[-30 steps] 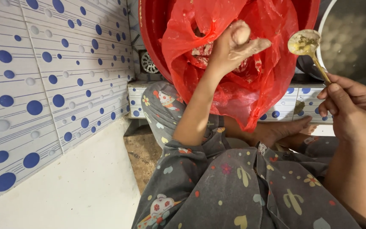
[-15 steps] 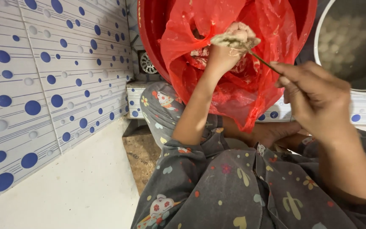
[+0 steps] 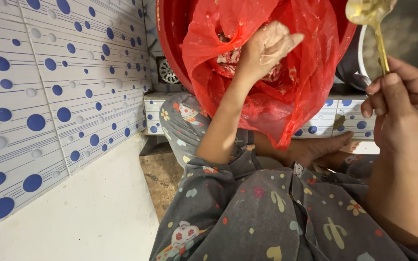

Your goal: Using a spoon to scoop portions of meat paste from a plastic bag and dropping them into a pot of water to form meatballs.

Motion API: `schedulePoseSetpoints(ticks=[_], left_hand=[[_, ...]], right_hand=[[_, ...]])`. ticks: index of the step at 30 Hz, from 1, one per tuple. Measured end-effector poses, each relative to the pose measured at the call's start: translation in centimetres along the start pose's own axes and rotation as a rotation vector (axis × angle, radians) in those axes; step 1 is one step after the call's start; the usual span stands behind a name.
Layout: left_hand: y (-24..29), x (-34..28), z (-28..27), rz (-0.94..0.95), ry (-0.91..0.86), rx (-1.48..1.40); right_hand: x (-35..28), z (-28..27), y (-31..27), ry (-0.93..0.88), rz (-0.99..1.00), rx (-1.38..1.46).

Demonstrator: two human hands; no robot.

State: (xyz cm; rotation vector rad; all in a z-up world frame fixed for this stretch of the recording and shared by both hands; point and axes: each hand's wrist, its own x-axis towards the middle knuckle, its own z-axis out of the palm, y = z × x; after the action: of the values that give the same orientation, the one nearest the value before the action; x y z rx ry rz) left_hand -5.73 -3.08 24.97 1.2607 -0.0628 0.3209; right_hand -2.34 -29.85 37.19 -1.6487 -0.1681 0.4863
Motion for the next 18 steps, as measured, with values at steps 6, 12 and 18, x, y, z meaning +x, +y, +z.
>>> schedulePoseSetpoints(ticks=[6, 12, 18], left_hand=[[-2.6, -0.4, 0.1, -0.086, 0.221, 0.082], [-0.8, -0.1, 0.9, -0.156, 0.345, 0.382], [1.3, -0.3, 1.2, -0.008, 0.246, 0.477]], right_hand=[[-0.6, -0.2, 0.6, 0.003, -0.009, -0.014], [-0.7, 0.5, 0.3, -0.008, -0.035, -0.011], [-0.9, 0.5, 0.3, -0.037, -0.063, -0.065]])
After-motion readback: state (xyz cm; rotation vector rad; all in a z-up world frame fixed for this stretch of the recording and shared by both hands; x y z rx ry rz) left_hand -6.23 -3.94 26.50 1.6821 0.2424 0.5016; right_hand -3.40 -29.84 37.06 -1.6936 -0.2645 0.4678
